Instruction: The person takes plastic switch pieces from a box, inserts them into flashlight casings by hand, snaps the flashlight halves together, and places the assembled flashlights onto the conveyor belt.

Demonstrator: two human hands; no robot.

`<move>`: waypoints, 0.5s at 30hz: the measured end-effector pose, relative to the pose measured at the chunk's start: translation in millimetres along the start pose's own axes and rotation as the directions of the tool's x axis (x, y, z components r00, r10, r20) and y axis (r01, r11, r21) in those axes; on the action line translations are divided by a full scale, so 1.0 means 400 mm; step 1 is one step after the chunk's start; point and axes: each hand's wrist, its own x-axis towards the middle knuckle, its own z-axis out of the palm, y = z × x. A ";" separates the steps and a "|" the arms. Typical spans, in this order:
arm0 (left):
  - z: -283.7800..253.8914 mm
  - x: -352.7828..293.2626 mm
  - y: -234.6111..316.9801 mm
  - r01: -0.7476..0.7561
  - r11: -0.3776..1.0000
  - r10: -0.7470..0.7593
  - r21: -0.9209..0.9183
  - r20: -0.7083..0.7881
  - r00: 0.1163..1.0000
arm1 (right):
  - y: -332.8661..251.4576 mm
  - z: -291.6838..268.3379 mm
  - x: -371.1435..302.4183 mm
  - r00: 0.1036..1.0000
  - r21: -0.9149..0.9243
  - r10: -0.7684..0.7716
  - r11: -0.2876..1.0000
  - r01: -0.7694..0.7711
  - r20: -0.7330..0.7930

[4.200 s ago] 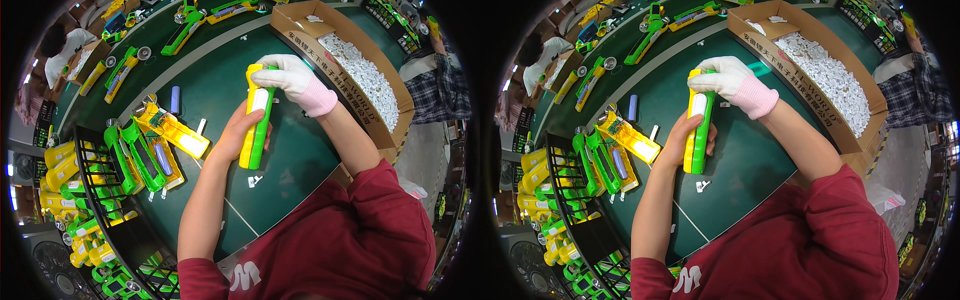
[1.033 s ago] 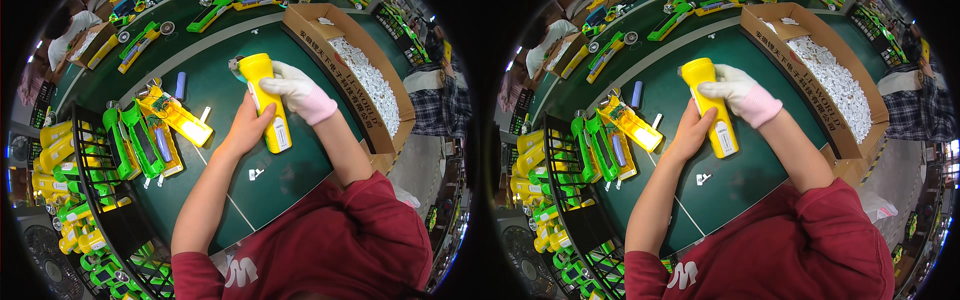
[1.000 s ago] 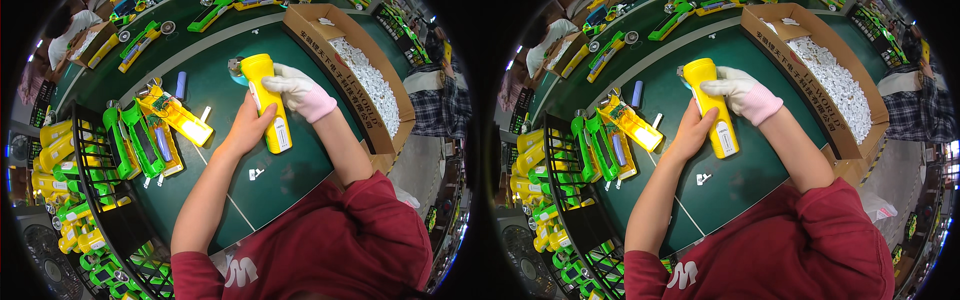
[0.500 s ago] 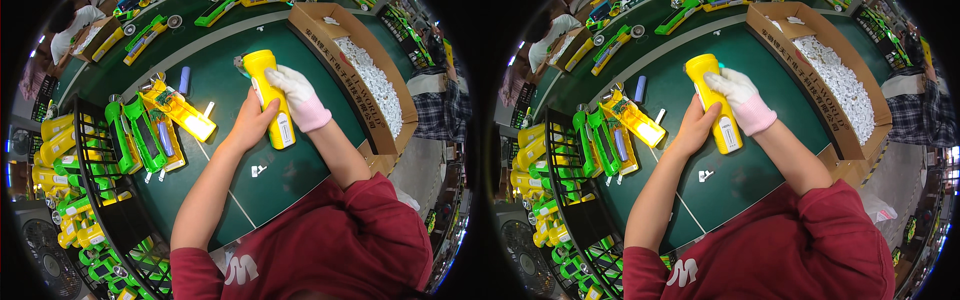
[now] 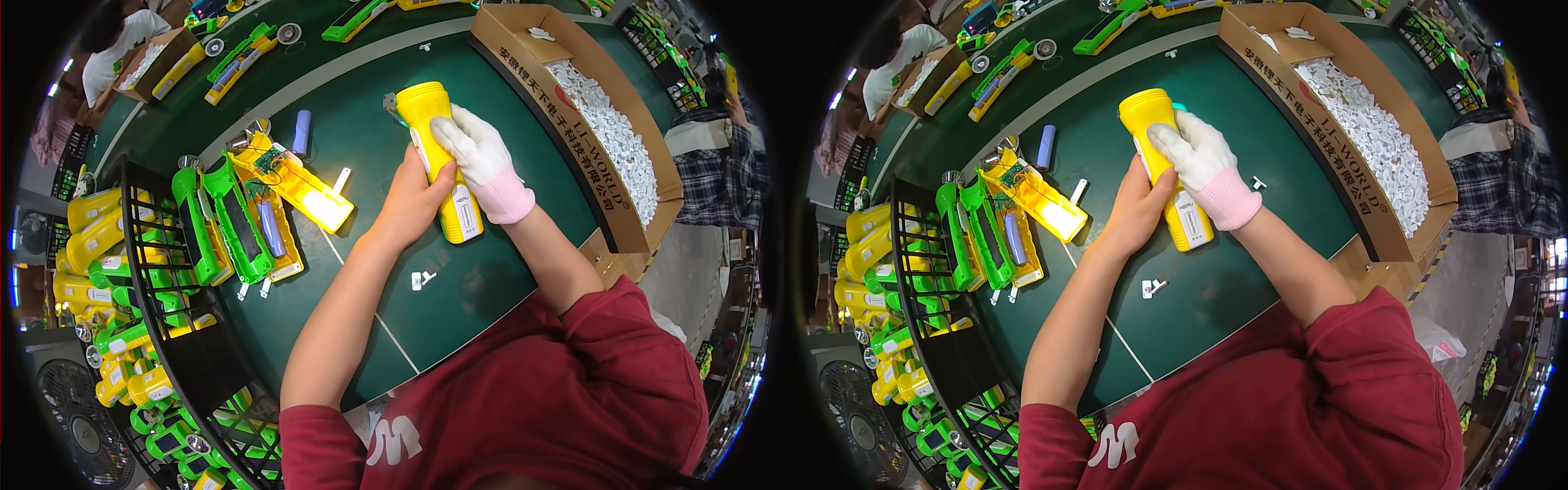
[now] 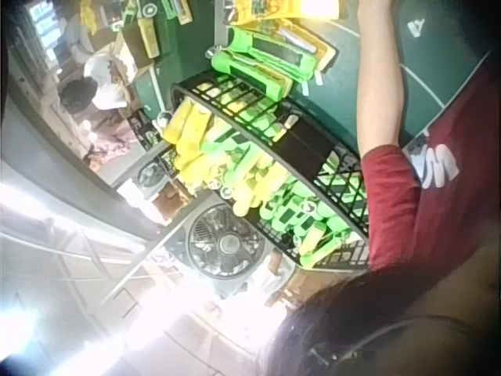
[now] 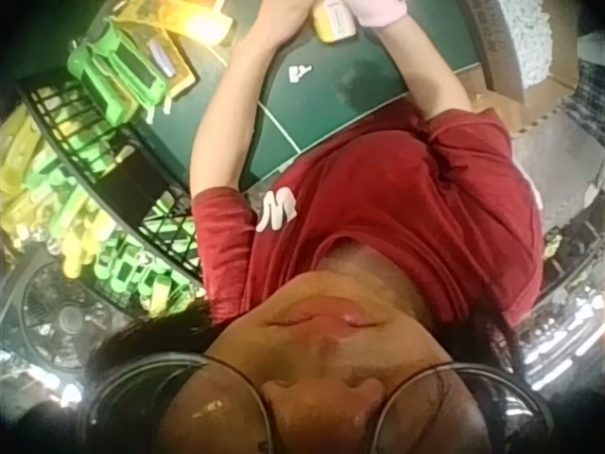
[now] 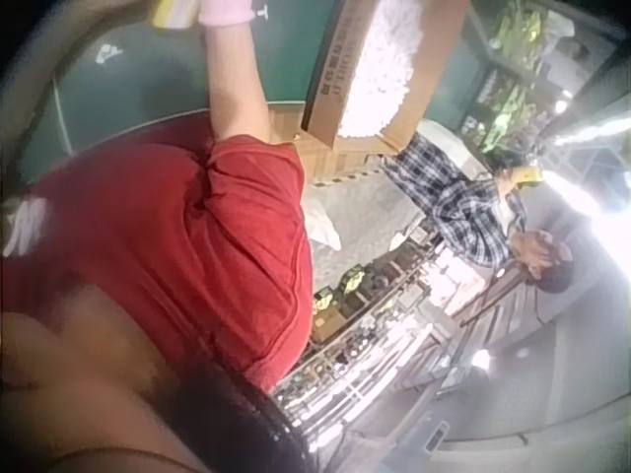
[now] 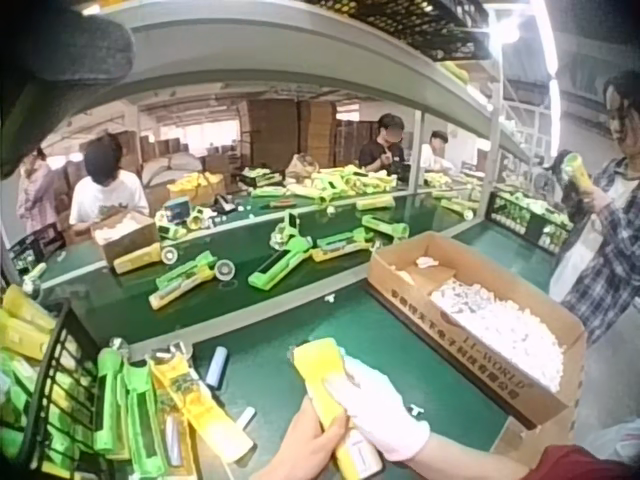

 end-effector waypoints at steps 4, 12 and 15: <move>0.002 0.008 0.005 0.019 1.000 -0.019 -0.018 0.008 1.000 | -0.008 -0.006 0.001 0.998 0.247 0.041 0.967 -0.052 0.049; -0.002 0.009 -0.013 -0.002 0.994 0.008 -0.113 0.052 0.999 | -0.007 -0.008 -0.005 0.994 0.282 -0.048 0.959 0.017 0.101; 0.003 0.005 -0.014 0.052 0.975 -0.043 -0.218 0.044 0.998 | -0.020 -0.029 -0.002 0.990 0.139 -0.032 0.990 0.013 0.139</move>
